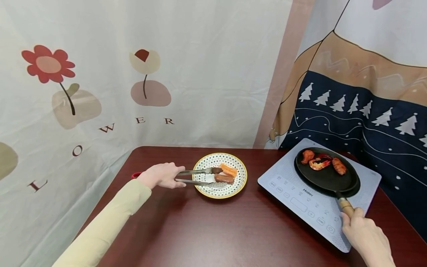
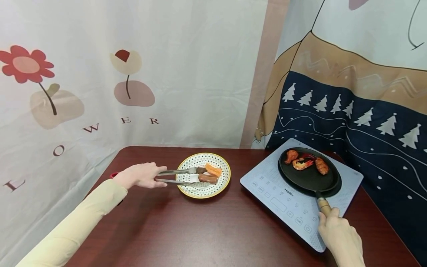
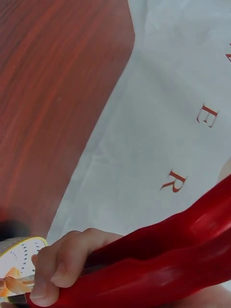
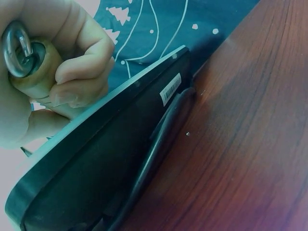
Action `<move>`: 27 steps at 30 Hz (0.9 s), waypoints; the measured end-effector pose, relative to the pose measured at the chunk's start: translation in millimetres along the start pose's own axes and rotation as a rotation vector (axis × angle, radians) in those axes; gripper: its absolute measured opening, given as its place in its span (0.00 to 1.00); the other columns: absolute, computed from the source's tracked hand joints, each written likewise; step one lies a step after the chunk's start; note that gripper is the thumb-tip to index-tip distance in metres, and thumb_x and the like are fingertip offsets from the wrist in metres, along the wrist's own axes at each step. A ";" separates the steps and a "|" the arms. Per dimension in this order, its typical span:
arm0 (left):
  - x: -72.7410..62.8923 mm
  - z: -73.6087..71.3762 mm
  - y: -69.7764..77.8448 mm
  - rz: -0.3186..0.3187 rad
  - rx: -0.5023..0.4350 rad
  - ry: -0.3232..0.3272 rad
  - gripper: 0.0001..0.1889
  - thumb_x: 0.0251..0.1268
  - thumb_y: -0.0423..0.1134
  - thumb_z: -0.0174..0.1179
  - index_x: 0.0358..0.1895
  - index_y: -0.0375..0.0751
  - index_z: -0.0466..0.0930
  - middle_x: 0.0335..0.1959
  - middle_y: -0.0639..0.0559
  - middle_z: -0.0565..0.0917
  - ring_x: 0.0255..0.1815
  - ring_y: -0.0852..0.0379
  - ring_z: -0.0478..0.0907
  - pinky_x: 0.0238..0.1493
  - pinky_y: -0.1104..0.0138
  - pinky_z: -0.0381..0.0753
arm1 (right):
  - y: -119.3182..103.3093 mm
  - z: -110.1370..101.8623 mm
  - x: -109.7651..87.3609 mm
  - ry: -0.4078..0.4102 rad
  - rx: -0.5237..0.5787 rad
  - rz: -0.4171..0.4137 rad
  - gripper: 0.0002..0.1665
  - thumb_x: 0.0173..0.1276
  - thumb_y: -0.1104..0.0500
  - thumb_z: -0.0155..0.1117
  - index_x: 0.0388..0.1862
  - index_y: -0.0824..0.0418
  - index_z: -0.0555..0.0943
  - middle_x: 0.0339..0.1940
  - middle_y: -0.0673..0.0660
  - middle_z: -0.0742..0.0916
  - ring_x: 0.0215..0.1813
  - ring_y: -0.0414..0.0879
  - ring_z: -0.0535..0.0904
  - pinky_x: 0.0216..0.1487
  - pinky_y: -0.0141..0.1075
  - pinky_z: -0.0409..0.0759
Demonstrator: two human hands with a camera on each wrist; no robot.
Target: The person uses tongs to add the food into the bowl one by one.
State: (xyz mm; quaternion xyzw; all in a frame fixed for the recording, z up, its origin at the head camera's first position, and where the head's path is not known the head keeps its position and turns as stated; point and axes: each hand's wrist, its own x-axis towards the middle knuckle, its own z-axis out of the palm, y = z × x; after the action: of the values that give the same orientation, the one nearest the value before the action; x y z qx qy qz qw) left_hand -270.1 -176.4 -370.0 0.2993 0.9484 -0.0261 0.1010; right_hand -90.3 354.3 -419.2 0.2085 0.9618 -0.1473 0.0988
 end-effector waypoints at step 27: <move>-2.6 16.9 15.0 0.049 -0.102 0.006 0.12 0.61 0.50 0.59 0.30 0.46 0.72 0.20 0.55 0.72 0.23 0.60 0.68 0.28 0.66 0.67 | 3.8 0.5 1.4 0.008 -0.005 -0.020 0.27 0.73 0.50 0.43 0.42 0.77 0.61 0.22 0.69 0.76 0.24 0.57 0.75 0.23 0.46 0.68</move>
State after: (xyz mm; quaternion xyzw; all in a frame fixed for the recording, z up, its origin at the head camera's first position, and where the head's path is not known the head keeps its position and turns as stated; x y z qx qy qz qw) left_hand -256.4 -167.5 -385.9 0.3172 0.9411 0.0254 0.1140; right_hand -89.9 358.0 -420.9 0.1994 0.9645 -0.1450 0.0942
